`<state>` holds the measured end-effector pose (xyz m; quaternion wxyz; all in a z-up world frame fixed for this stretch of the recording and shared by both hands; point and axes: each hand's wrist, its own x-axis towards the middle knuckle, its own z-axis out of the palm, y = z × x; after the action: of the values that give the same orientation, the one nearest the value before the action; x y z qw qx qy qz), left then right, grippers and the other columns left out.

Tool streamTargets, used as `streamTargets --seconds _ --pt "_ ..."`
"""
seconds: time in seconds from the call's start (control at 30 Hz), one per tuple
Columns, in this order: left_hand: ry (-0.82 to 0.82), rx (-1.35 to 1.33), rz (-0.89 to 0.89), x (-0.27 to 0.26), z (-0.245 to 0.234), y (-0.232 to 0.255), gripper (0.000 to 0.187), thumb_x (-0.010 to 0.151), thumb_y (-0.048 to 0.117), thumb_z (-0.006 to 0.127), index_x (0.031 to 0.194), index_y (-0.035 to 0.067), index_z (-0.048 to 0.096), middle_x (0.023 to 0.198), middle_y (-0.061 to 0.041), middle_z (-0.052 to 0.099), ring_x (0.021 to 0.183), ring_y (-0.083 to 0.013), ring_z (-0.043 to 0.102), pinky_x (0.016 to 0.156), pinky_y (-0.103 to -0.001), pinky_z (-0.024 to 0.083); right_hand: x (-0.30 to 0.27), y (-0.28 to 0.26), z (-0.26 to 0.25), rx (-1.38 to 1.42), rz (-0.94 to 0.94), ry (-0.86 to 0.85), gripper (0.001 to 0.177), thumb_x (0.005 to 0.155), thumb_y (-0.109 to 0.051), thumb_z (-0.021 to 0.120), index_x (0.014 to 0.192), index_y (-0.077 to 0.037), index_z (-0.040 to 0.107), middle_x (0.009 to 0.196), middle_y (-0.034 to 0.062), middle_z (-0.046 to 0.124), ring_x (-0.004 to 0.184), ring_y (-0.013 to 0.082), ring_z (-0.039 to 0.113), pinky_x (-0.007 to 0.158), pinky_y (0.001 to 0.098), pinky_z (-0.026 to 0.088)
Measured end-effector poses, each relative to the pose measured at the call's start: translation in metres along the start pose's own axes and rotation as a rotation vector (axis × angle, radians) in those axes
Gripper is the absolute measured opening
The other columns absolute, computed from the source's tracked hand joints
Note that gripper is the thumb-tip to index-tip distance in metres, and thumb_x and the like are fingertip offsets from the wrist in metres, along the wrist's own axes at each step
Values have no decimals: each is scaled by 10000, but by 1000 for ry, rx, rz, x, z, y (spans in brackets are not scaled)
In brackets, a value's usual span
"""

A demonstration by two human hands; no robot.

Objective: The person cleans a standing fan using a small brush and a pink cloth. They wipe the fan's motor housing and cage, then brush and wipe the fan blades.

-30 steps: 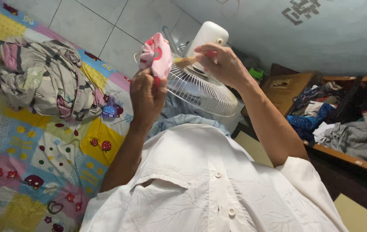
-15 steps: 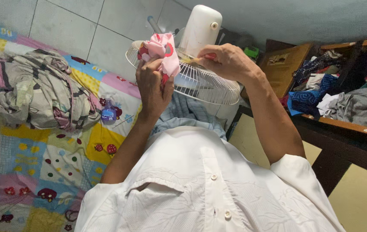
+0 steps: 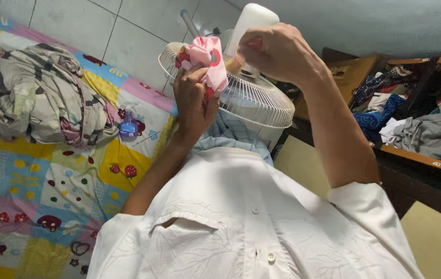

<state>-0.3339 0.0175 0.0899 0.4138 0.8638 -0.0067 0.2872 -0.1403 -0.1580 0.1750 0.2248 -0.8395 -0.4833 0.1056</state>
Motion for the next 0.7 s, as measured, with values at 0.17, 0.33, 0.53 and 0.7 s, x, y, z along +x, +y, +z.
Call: streamTargets --seconds 0.17,0.33,0.53,0.7 --pt "-7 6 1 6 0 1 246 1057 240 649 1039 44 502 1328 -170 577 1284 -373 540 1195 -600 292 -27 -1 -28 -109 42 -210 184 995 -262 700 994 -84 746 759 90 734 644 237 698 619 392 555" --pt "0 1 -4 1 -3 5 220 1076 222 608 1074 28 506 1354 -193 566 1320 -381 533 1212 -602 286 -58 27 -20 561 313 -47 182 1064 -209 619 1058 -61 725 825 45 741 697 112 712 570 282 558" --pt "-7 56 -46 5 -3 15 253 1057 220 576 1150 -11 537 1340 -186 551 1330 -381 524 1225 -619 284 -103 84 6 712 657 56 192 1040 -189 652 1005 -23 741 745 33 693 639 102 657 567 265 545" --pt "-41 79 -127 -1 -10 22 192 1087 188 575 1073 8 509 1366 -203 572 1294 -371 543 1187 -560 354 -121 107 20 1095 589 102 179 1021 -189 674 1010 -18 721 795 37 689 667 108 662 599 266 531"
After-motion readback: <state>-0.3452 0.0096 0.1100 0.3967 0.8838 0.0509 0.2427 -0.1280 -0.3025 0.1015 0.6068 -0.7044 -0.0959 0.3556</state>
